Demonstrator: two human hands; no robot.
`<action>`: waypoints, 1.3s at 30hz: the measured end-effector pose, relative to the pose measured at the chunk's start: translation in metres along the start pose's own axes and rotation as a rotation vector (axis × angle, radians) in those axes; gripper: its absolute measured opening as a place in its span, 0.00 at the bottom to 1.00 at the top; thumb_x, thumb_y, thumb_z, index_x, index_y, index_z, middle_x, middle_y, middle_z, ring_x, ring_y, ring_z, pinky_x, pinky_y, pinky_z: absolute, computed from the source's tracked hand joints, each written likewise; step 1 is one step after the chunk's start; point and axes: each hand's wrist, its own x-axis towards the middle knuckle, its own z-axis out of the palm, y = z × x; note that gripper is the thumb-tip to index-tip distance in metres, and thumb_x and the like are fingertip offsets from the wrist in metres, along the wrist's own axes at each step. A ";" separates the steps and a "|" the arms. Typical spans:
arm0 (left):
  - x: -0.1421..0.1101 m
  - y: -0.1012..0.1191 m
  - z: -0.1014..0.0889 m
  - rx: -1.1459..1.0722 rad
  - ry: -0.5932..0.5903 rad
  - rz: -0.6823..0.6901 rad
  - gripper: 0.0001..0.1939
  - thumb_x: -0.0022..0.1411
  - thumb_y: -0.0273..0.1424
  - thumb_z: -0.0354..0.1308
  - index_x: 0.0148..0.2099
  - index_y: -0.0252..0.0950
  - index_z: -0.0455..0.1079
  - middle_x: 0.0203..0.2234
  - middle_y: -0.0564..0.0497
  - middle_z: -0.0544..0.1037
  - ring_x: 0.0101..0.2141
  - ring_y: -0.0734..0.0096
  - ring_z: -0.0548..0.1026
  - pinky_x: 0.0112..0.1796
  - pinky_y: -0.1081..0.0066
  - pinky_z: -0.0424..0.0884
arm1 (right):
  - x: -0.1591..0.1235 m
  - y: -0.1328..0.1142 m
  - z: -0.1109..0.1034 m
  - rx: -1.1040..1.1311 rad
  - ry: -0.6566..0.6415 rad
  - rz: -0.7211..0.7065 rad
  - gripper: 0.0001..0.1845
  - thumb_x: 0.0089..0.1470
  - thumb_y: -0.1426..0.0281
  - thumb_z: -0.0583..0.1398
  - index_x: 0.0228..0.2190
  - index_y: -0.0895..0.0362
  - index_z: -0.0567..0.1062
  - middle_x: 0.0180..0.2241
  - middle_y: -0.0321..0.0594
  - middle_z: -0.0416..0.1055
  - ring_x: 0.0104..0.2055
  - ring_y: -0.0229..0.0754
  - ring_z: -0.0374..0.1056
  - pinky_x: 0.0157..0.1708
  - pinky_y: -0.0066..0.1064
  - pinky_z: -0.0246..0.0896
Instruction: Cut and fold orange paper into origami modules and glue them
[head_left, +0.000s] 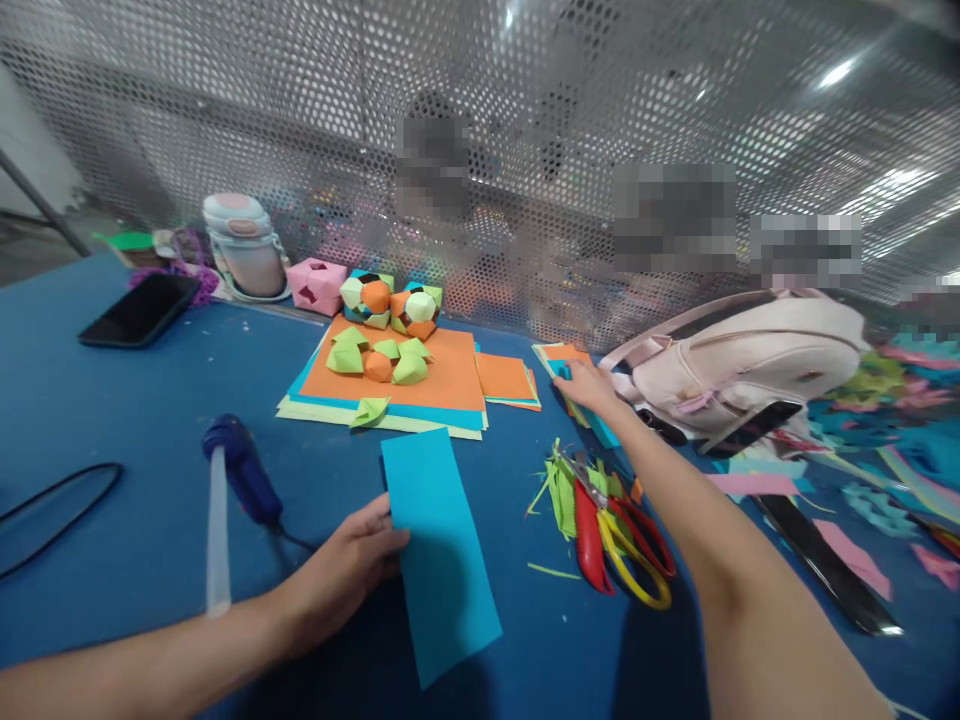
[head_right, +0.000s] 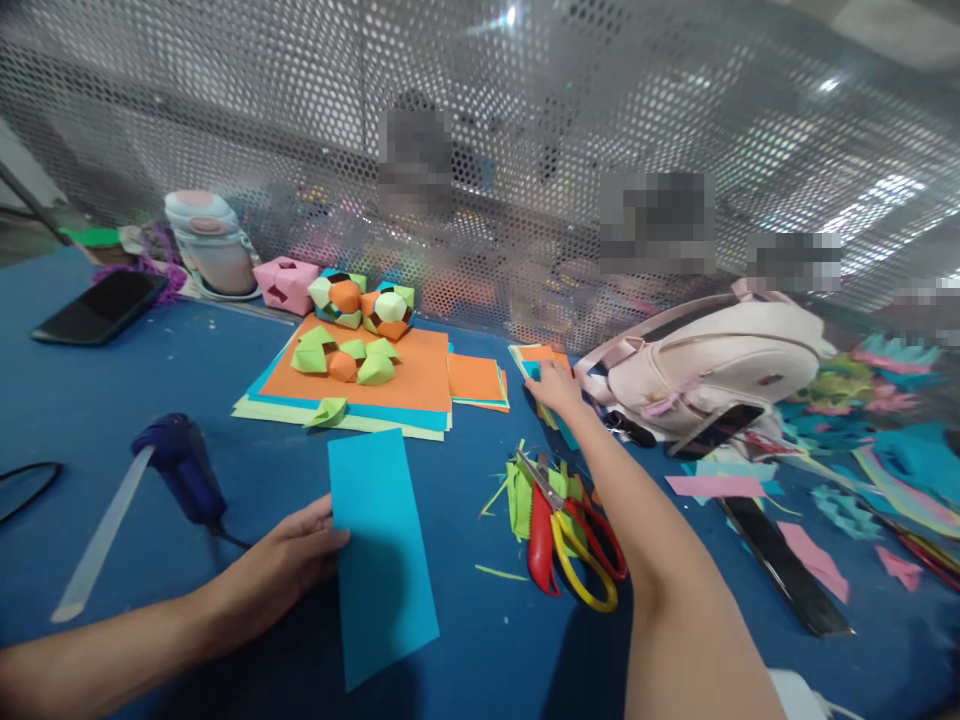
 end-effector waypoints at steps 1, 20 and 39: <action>0.000 0.000 0.000 -0.002 0.010 0.004 0.15 0.59 0.27 0.56 0.49 0.38 0.69 0.39 0.48 0.78 0.38 0.66 0.75 0.42 0.66 0.69 | 0.000 -0.001 -0.001 0.009 -0.004 0.006 0.23 0.56 0.59 0.57 0.48 0.61 0.68 0.51 0.52 0.65 0.52 0.53 0.63 0.48 0.46 0.59; -0.004 0.008 0.005 -0.076 0.099 0.088 0.23 0.52 0.23 0.58 0.53 0.34 0.66 0.47 0.42 0.75 0.43 0.60 0.74 0.43 0.64 0.69 | -0.206 -0.137 -0.059 1.162 -0.437 -0.163 0.32 0.51 0.59 0.60 0.55 0.52 0.58 0.41 0.44 0.71 0.36 0.39 0.69 0.35 0.35 0.66; -0.012 0.000 0.007 0.067 0.150 -0.116 0.19 0.39 0.21 0.52 0.39 0.32 0.65 0.23 0.53 0.72 0.21 0.74 0.71 0.22 0.74 0.67 | -0.122 -0.194 -0.048 0.710 0.050 -0.625 0.17 0.54 0.73 0.54 0.46 0.56 0.71 0.51 0.46 0.67 0.43 0.45 0.68 0.44 0.38 0.62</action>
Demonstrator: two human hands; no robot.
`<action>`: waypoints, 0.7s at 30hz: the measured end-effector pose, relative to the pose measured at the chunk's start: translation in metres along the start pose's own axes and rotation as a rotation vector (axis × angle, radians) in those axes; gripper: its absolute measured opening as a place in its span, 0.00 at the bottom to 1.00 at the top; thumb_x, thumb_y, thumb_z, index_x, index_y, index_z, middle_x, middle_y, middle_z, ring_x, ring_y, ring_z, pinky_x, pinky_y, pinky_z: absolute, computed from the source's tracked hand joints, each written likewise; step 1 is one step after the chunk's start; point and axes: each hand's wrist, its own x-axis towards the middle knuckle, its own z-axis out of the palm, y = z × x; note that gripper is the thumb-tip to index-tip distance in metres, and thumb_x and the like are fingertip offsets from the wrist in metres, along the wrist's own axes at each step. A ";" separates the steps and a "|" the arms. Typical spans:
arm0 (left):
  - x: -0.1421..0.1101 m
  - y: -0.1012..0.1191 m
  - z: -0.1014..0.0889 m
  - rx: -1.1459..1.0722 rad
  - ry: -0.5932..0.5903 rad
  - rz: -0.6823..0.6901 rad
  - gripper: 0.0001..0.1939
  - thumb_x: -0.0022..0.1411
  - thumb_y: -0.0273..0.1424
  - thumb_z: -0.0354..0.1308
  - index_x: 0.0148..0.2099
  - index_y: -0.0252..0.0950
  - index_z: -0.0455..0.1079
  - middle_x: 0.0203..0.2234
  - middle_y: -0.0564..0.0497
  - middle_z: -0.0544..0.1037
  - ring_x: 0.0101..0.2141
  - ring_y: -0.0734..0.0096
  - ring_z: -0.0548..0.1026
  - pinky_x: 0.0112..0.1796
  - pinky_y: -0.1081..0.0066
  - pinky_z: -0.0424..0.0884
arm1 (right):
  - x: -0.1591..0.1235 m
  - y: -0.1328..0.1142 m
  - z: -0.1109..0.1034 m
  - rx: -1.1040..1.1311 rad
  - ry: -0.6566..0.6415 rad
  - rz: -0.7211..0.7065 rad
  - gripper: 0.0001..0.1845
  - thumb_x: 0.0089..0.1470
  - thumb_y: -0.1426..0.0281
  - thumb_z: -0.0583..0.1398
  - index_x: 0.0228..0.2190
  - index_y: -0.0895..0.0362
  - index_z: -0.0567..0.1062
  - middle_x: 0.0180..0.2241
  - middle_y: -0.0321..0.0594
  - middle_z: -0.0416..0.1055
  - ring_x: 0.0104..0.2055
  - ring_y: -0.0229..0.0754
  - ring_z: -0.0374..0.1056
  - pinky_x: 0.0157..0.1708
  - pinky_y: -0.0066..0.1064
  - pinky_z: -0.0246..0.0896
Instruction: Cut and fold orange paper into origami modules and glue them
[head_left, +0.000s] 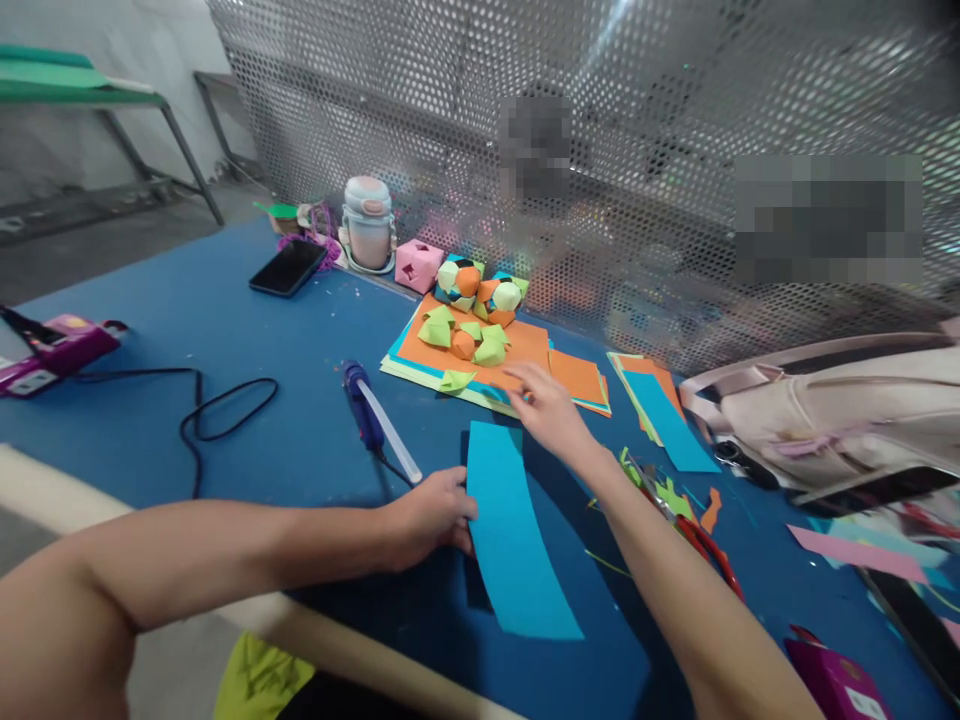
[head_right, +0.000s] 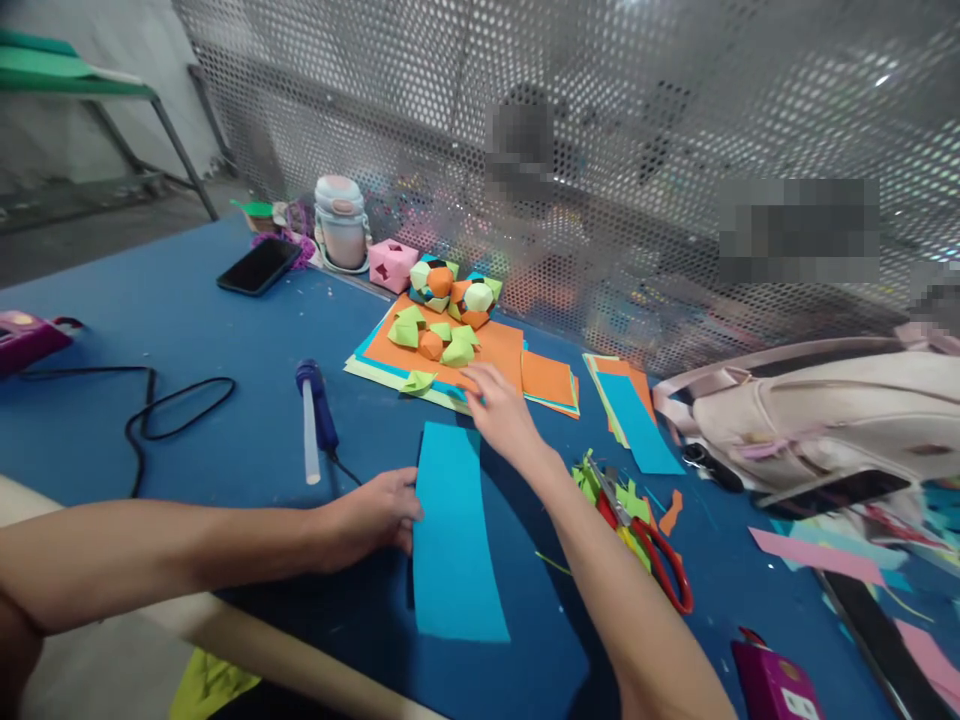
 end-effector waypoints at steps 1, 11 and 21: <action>0.000 0.000 0.000 0.015 -0.004 -0.009 0.19 0.38 0.21 0.52 0.39 0.32 0.65 0.21 0.54 0.71 0.19 0.75 0.70 0.21 0.75 0.65 | 0.011 0.000 0.005 -0.051 -0.038 -0.081 0.19 0.52 0.75 0.55 0.47 0.55 0.71 0.54 0.45 0.64 0.48 0.47 0.65 0.48 0.40 0.59; 0.008 -0.004 -0.008 0.053 -0.016 0.018 0.20 0.39 0.21 0.50 0.39 0.32 0.64 0.19 0.57 0.69 0.18 0.77 0.68 0.20 0.76 0.66 | 0.046 -0.002 0.041 -0.385 -0.290 -0.484 0.11 0.57 0.72 0.56 0.41 0.56 0.75 0.41 0.45 0.75 0.43 0.47 0.63 0.45 0.41 0.51; 0.005 -0.001 -0.004 0.018 0.007 0.081 0.20 0.42 0.21 0.52 0.42 0.32 0.65 0.25 0.53 0.71 0.23 0.76 0.70 0.24 0.75 0.66 | 0.020 -0.004 0.000 -0.086 -0.079 -0.184 0.21 0.57 0.64 0.55 0.52 0.56 0.68 0.55 0.48 0.65 0.57 0.49 0.58 0.54 0.43 0.54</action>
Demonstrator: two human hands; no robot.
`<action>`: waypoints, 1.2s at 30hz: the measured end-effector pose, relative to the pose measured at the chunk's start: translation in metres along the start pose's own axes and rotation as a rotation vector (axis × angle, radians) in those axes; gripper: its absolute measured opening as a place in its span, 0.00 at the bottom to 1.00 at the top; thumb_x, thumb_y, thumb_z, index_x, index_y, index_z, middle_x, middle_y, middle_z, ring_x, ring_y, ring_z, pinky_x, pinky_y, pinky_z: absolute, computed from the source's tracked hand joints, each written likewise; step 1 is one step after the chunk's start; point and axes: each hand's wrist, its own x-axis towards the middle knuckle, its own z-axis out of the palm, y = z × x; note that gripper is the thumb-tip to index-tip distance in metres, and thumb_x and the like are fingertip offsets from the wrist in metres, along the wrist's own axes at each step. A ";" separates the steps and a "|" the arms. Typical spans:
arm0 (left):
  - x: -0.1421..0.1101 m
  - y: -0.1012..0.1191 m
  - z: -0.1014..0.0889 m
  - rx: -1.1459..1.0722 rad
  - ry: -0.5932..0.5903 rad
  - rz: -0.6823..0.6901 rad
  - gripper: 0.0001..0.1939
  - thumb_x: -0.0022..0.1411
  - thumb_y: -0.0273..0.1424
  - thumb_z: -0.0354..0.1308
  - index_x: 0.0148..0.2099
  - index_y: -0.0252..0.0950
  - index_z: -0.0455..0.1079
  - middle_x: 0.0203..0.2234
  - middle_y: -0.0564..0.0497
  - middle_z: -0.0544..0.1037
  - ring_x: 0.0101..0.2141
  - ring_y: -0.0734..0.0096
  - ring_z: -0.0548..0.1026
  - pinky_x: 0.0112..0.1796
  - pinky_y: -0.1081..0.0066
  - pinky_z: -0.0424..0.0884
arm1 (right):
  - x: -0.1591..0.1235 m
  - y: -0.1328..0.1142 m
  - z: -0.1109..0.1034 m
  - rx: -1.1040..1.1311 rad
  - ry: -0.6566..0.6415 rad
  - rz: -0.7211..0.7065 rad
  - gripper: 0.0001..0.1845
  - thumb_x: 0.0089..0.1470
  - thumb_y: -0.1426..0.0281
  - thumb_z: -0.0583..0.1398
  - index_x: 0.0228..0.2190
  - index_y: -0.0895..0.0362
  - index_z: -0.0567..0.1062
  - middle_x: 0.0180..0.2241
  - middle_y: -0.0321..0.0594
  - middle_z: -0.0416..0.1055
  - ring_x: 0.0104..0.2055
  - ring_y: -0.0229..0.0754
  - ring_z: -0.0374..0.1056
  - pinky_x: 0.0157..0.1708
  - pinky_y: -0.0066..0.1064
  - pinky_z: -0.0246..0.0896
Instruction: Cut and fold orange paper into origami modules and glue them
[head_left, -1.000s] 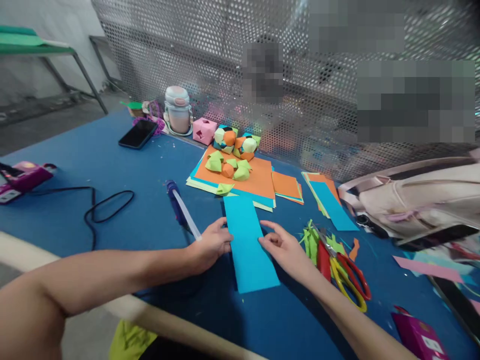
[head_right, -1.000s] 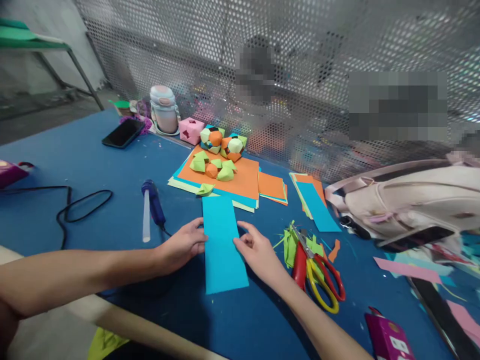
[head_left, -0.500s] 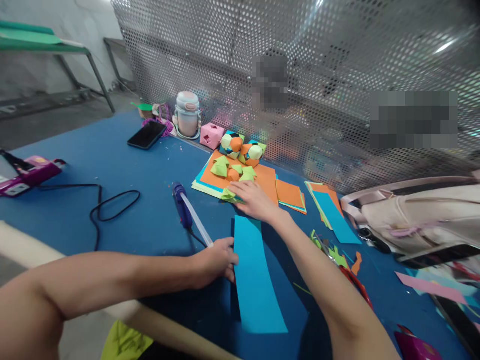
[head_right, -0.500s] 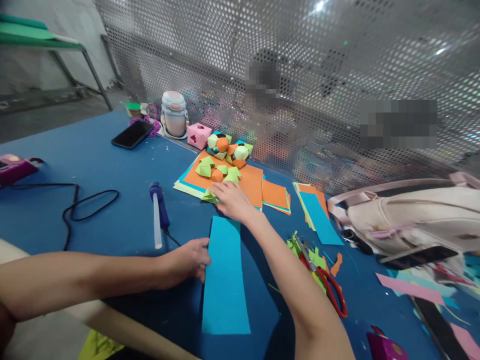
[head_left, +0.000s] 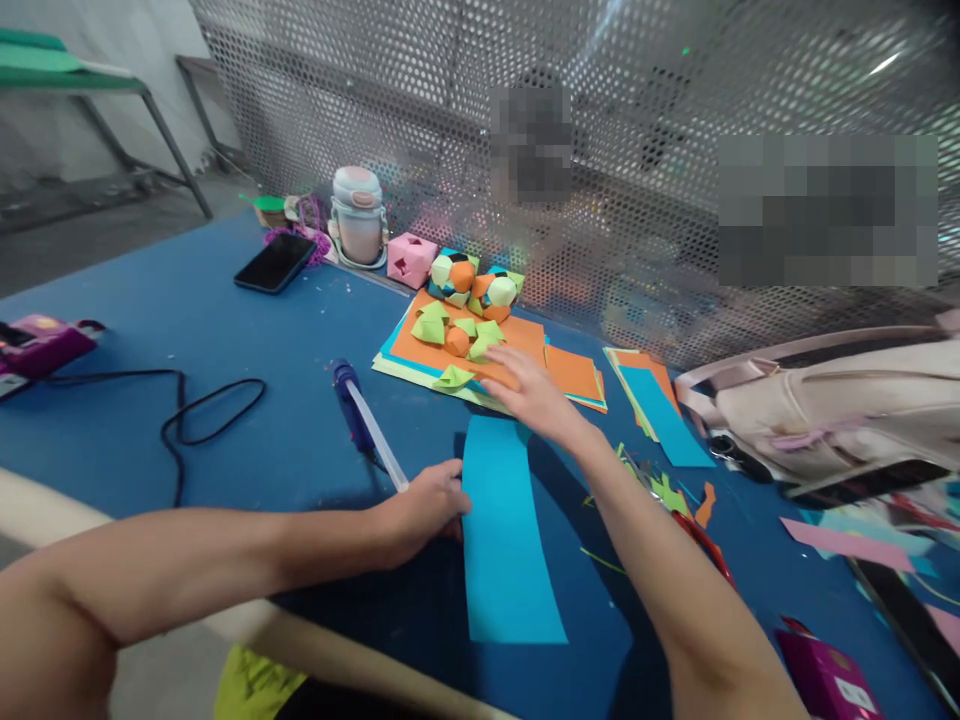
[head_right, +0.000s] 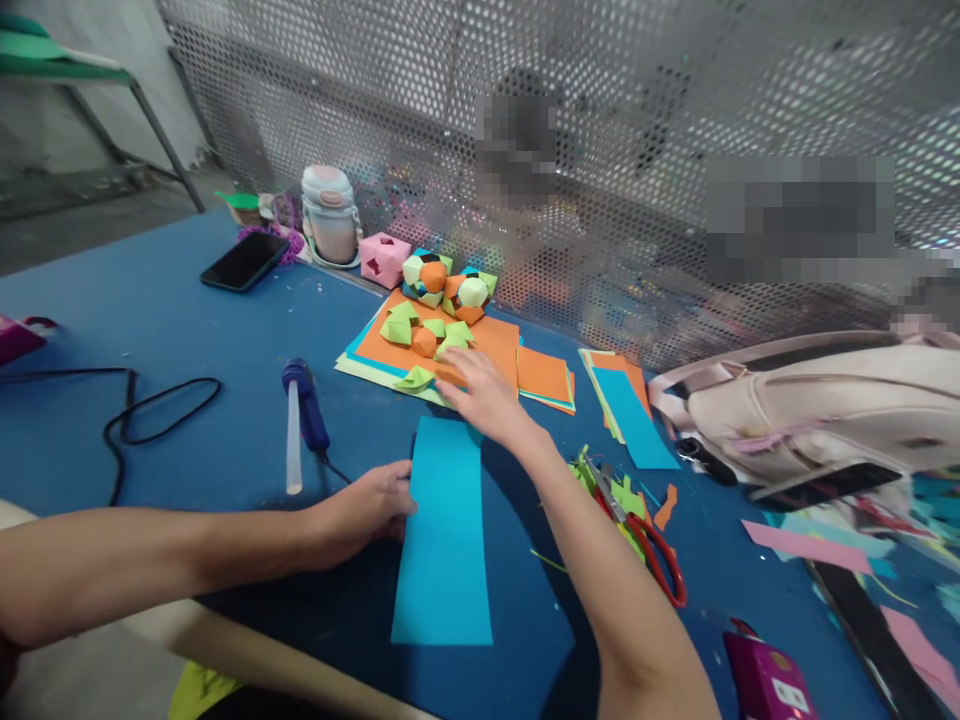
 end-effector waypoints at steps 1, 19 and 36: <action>0.000 0.001 0.000 -0.012 0.003 0.011 0.21 0.42 0.21 0.52 0.43 0.32 0.66 0.26 0.52 0.72 0.24 0.75 0.71 0.25 0.74 0.67 | -0.011 -0.004 -0.007 0.120 0.075 0.107 0.21 0.57 0.62 0.55 0.51 0.55 0.68 0.54 0.47 0.65 0.56 0.48 0.60 0.53 0.43 0.56; 0.002 0.001 -0.002 0.226 -0.071 0.132 0.07 0.50 0.31 0.57 0.32 0.33 0.65 0.18 0.58 0.65 0.21 0.80 0.61 0.23 0.77 0.55 | -0.135 -0.062 0.012 0.773 0.169 0.743 0.16 0.47 0.56 0.61 0.26 0.57 0.73 0.22 0.33 0.65 0.25 0.35 0.57 0.25 0.27 0.54; 0.002 0.008 -0.002 0.430 -0.005 0.130 0.10 0.53 0.35 0.55 0.26 0.35 0.59 0.17 0.60 0.58 0.20 0.81 0.55 0.22 0.77 0.51 | -0.142 -0.058 0.009 0.537 0.327 0.589 0.08 0.48 0.63 0.61 0.27 0.55 0.72 0.23 0.35 0.69 0.25 0.37 0.64 0.26 0.29 0.61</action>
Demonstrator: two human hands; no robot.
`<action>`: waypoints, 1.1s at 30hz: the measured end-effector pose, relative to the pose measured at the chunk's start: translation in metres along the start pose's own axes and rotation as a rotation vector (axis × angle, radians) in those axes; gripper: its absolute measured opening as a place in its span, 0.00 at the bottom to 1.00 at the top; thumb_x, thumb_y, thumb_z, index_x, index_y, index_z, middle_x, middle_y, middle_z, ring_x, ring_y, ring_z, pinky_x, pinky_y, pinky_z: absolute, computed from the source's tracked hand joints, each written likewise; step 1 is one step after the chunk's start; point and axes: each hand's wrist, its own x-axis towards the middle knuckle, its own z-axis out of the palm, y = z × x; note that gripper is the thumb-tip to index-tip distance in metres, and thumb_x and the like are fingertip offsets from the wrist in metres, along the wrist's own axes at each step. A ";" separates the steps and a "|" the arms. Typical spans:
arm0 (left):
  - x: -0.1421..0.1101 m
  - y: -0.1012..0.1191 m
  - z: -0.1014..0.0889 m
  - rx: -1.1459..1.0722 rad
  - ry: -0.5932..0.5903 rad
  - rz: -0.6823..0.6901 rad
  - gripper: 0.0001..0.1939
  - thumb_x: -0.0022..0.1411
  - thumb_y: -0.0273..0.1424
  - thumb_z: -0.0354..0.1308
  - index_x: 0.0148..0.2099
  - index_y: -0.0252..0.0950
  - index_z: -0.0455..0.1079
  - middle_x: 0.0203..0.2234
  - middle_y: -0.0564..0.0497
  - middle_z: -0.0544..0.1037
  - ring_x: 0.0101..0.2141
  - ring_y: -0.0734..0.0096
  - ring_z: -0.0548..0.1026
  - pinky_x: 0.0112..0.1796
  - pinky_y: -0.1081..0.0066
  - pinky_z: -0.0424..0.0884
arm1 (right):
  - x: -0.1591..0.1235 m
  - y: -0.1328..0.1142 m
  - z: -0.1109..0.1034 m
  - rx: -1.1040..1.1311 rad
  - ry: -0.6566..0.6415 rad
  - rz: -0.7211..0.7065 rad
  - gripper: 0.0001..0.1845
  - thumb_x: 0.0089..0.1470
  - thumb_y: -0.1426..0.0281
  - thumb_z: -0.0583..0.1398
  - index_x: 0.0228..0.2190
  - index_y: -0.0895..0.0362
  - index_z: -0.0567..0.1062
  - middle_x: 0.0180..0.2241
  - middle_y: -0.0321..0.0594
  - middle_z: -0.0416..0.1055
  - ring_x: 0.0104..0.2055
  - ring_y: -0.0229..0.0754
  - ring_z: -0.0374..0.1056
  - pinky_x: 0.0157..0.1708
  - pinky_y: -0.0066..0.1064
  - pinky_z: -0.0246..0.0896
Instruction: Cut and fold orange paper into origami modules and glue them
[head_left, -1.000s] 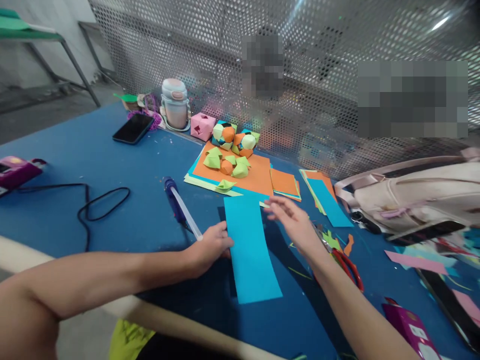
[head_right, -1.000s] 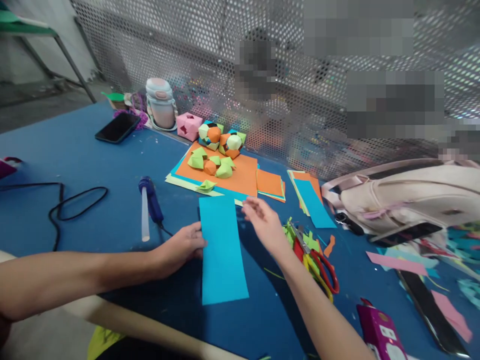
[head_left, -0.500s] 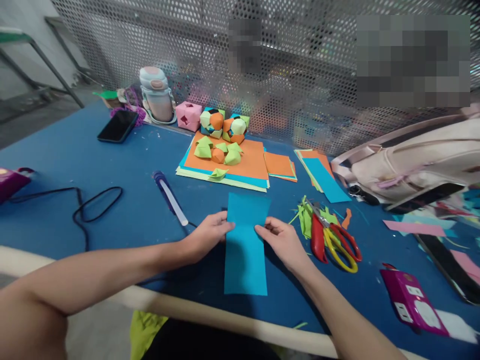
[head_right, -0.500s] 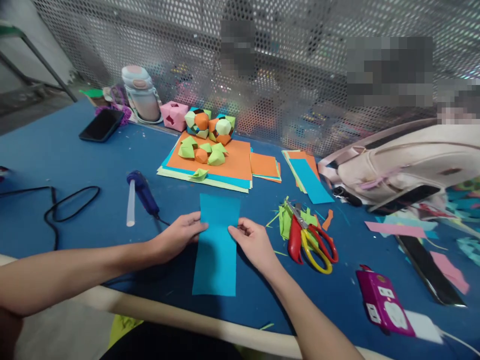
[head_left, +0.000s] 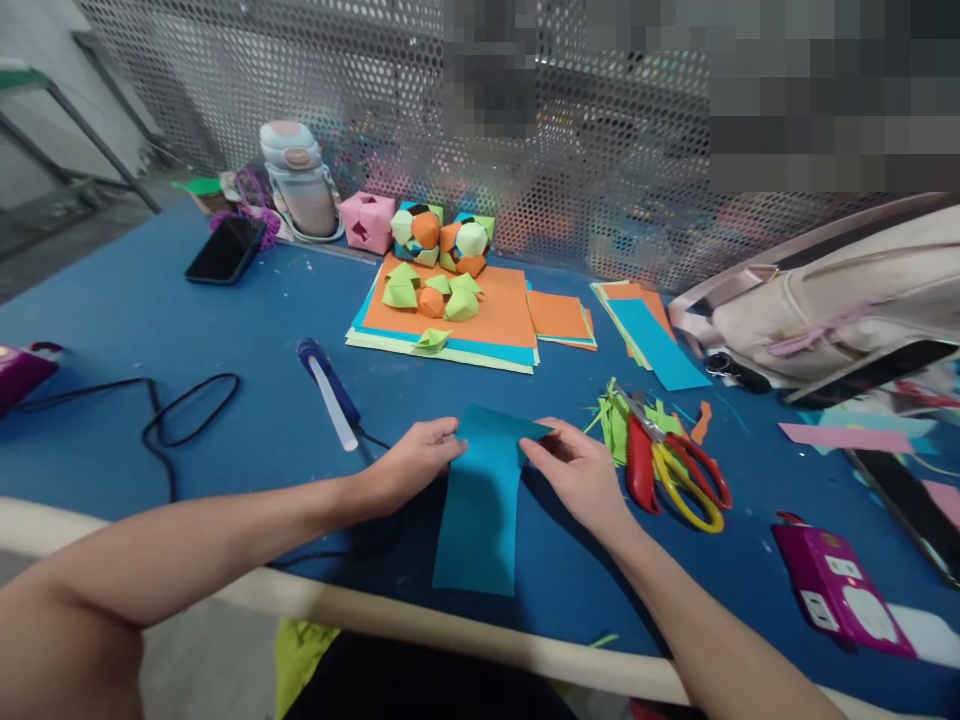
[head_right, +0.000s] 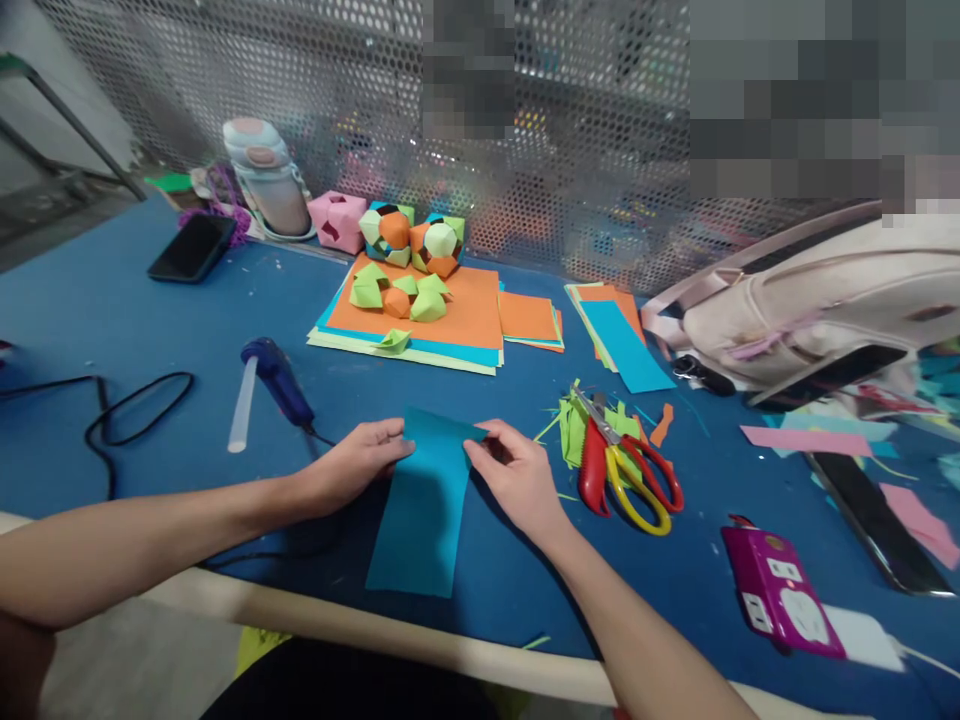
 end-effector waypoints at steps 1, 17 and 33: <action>0.000 -0.001 0.000 0.004 0.003 -0.003 0.08 0.53 0.34 0.55 0.29 0.34 0.62 0.17 0.60 0.59 0.20 0.81 0.56 0.22 0.77 0.52 | 0.000 0.001 -0.001 -0.001 -0.025 -0.039 0.06 0.49 0.65 0.60 0.29 0.55 0.73 0.27 0.36 0.72 0.29 0.39 0.67 0.30 0.30 0.63; 0.006 -0.002 0.000 -0.294 0.101 -0.034 0.05 0.50 0.26 0.57 0.33 0.32 0.69 0.17 0.58 0.65 0.18 0.84 0.59 0.21 0.79 0.54 | 0.002 0.018 -0.003 -0.291 -0.191 -0.615 0.15 0.55 0.79 0.52 0.36 0.52 0.75 0.48 0.47 0.70 0.51 0.48 0.65 0.46 0.45 0.65; -0.005 0.001 0.001 -0.020 0.017 0.064 0.11 0.57 0.33 0.56 0.42 0.35 0.64 0.21 0.59 0.63 0.23 0.80 0.61 0.26 0.78 0.59 | -0.009 -0.004 0.014 0.235 -0.013 0.199 0.13 0.50 0.58 0.60 0.31 0.55 0.71 0.22 0.32 0.64 0.24 0.36 0.61 0.24 0.27 0.60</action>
